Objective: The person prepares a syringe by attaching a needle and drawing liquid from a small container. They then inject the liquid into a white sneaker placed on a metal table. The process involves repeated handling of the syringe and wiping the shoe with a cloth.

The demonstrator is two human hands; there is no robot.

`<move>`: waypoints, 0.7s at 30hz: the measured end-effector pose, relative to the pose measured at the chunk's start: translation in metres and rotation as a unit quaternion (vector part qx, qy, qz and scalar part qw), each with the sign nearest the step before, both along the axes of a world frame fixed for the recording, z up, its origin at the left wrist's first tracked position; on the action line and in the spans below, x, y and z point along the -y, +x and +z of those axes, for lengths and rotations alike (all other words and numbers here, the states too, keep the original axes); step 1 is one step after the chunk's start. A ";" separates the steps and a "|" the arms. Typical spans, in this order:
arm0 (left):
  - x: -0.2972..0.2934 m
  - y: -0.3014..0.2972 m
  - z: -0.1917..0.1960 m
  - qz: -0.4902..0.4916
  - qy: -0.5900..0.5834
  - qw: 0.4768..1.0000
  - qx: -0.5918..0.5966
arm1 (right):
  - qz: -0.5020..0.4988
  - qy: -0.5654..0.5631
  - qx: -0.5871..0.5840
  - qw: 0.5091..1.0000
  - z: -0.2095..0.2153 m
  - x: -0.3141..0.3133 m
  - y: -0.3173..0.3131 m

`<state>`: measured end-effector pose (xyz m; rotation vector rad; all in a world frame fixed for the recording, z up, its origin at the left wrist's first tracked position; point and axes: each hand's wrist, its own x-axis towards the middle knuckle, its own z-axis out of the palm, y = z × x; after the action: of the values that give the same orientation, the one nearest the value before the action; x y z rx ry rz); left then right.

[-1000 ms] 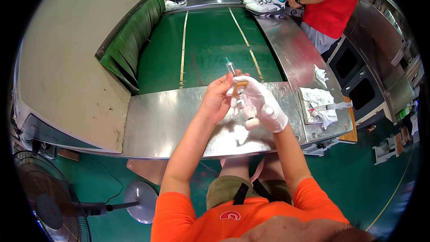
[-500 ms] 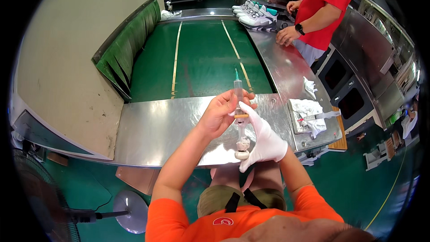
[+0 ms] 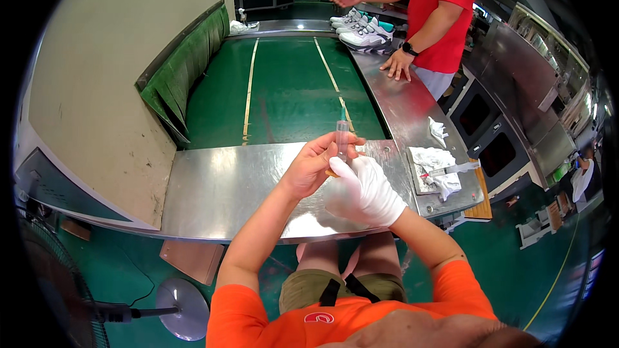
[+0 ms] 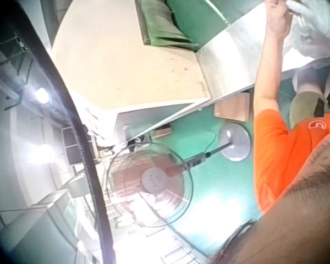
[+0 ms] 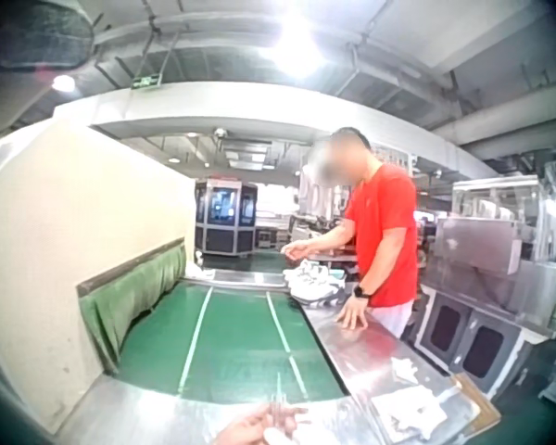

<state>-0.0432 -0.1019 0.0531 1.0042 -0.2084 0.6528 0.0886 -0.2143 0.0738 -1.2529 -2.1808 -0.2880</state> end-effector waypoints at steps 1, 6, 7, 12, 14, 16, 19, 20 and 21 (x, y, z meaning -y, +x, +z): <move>0.000 0.001 0.001 0.001 0.004 1.000 -0.009 | 0.003 -0.003 0.011 1.000 -0.003 -0.003 0.005; -0.006 0.004 -0.001 0.047 -0.014 0.999 -0.020 | -0.046 0.033 0.075 0.996 0.027 -0.006 0.017; -0.009 0.006 -0.005 0.061 -0.023 0.997 -0.031 | -0.066 0.053 0.090 0.992 0.033 -0.007 0.021; -0.015 0.015 -0.017 0.086 -0.053 0.989 -0.104 | -0.109 0.182 0.178 0.961 0.053 -0.001 0.035; -0.018 0.018 -0.022 0.089 -0.051 0.987 -0.126 | -0.142 0.145 0.201 0.958 0.056 0.004 0.040; -0.019 0.021 -0.027 0.093 -0.055 0.983 -0.147 | -0.170 0.100 0.205 0.959 0.060 0.010 0.041; -0.020 0.023 -0.031 0.104 -0.065 0.978 -0.171 | -0.174 0.158 0.222 0.946 0.061 0.013 0.048; -0.022 0.023 -0.033 0.109 -0.069 0.975 -0.179 | -0.178 0.176 0.230 0.940 0.063 0.012 0.049; -0.023 0.023 -0.034 0.113 -0.074 0.973 -0.186 | -0.182 0.194 0.239 0.934 0.066 0.012 0.049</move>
<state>-0.0202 -0.0786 0.0193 0.9951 0.2843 0.6629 0.1380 -0.2261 0.1395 -1.4493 -2.0953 -1.2264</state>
